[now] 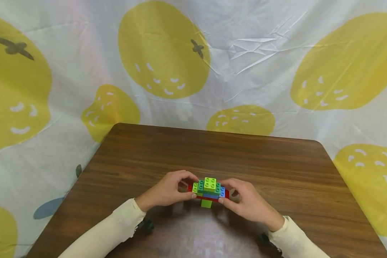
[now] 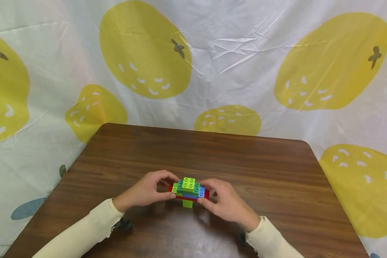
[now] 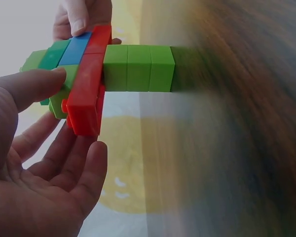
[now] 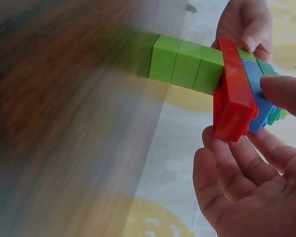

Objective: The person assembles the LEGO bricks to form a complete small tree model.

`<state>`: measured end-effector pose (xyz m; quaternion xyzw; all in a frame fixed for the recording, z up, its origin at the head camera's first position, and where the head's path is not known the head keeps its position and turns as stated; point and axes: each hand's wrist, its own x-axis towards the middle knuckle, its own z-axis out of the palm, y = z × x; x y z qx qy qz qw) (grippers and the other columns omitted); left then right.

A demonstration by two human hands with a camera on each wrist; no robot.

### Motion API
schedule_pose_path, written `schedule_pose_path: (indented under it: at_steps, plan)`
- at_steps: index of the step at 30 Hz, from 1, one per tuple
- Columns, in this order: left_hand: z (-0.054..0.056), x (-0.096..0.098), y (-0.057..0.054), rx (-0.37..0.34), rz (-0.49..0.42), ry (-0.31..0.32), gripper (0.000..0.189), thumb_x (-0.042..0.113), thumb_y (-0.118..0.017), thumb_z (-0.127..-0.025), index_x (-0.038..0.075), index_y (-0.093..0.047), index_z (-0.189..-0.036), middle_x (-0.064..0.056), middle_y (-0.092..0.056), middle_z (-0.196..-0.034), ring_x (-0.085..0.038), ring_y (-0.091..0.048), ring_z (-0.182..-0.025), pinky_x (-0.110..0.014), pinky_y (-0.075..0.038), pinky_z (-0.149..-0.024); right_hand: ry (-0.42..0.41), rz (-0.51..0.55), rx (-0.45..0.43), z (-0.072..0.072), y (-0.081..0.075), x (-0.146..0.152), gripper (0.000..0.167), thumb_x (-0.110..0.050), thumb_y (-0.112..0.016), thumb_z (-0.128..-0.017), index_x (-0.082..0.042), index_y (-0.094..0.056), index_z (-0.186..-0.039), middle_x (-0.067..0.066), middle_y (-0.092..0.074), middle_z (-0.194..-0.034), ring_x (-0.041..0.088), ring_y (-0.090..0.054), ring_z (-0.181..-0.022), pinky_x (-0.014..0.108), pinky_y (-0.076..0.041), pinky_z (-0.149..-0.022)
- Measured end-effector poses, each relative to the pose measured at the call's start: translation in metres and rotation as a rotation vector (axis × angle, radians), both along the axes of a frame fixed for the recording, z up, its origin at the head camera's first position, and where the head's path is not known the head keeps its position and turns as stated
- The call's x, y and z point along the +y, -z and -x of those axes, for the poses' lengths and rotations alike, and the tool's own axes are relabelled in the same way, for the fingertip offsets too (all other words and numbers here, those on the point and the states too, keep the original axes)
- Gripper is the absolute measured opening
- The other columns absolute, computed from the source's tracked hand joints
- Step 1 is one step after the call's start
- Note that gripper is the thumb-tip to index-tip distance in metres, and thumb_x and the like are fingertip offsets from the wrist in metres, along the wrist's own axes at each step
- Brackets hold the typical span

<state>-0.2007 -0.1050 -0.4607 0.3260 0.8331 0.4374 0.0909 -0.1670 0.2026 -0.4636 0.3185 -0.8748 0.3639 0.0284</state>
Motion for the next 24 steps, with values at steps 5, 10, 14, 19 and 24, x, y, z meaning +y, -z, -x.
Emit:
schedule_pose_path:
  at_steps: [5,10,14,19,24]
  plan:
    - [-0.0019,-0.0038,0.0024,-0.028,-0.004,0.0,0.044,0.02,-0.085,-0.092,0.018,-0.067,-0.132,0.004,-0.07,-0.129,-0.013,-0.068,-0.111,-0.035,-0.061,-0.095,0.007,-0.003,0.014,-0.0009,0.0034,0.0025,0.039,-0.021,-0.082,-0.094,-0.013,-0.068,-0.129,-0.005,-0.075,-0.11,0.007,-0.066,-0.084,0.034,-0.063,-0.074]
    - [-0.0029,-0.006,0.0039,-0.041,0.006,0.001,0.048,0.015,-0.085,-0.091,0.018,-0.066,-0.134,0.003,-0.07,-0.13,-0.014,-0.068,-0.112,-0.036,-0.062,-0.095,0.01,-0.018,0.016,-0.0021,0.0052,0.0045,0.045,-0.018,-0.085,-0.091,-0.012,-0.066,-0.131,-0.003,-0.075,-0.11,0.011,-0.068,-0.084,0.032,-0.062,-0.072]
    - [-0.003,-0.0066,0.0053,-0.043,0.028,0.003,0.049,0.014,-0.085,-0.091,0.019,-0.065,-0.135,0.003,-0.07,-0.131,-0.014,-0.068,-0.111,-0.034,-0.061,-0.095,0.017,-0.031,0.009,-0.0041,0.004,0.0045,0.049,-0.017,-0.086,-0.09,-0.013,-0.065,-0.134,-0.003,-0.075,-0.113,0.009,-0.068,-0.085,0.03,-0.061,-0.074]
    - [-0.0024,-0.0062,0.0062,-0.026,0.001,0.044,0.056,0.013,-0.083,-0.093,0.023,-0.06,-0.143,0.004,-0.069,-0.131,-0.015,-0.067,-0.112,-0.033,-0.061,-0.095,0.016,-0.018,0.009,-0.0054,0.0013,0.0036,0.059,-0.014,-0.087,-0.088,-0.014,-0.06,-0.141,-0.007,-0.074,-0.113,0.005,-0.067,-0.086,0.031,-0.061,-0.075]
    - [-0.0024,-0.0044,0.0048,-0.033,-0.008,0.061,0.067,0.013,-0.078,-0.096,0.026,-0.05,-0.156,0.001,-0.068,-0.127,-0.016,-0.067,-0.108,-0.027,-0.061,-0.087,0.027,0.0,-0.025,-0.0055,-0.0021,0.0036,0.068,-0.014,-0.085,-0.089,-0.015,-0.053,-0.149,-0.009,-0.073,-0.108,0.003,-0.066,-0.086,0.03,-0.061,-0.074]
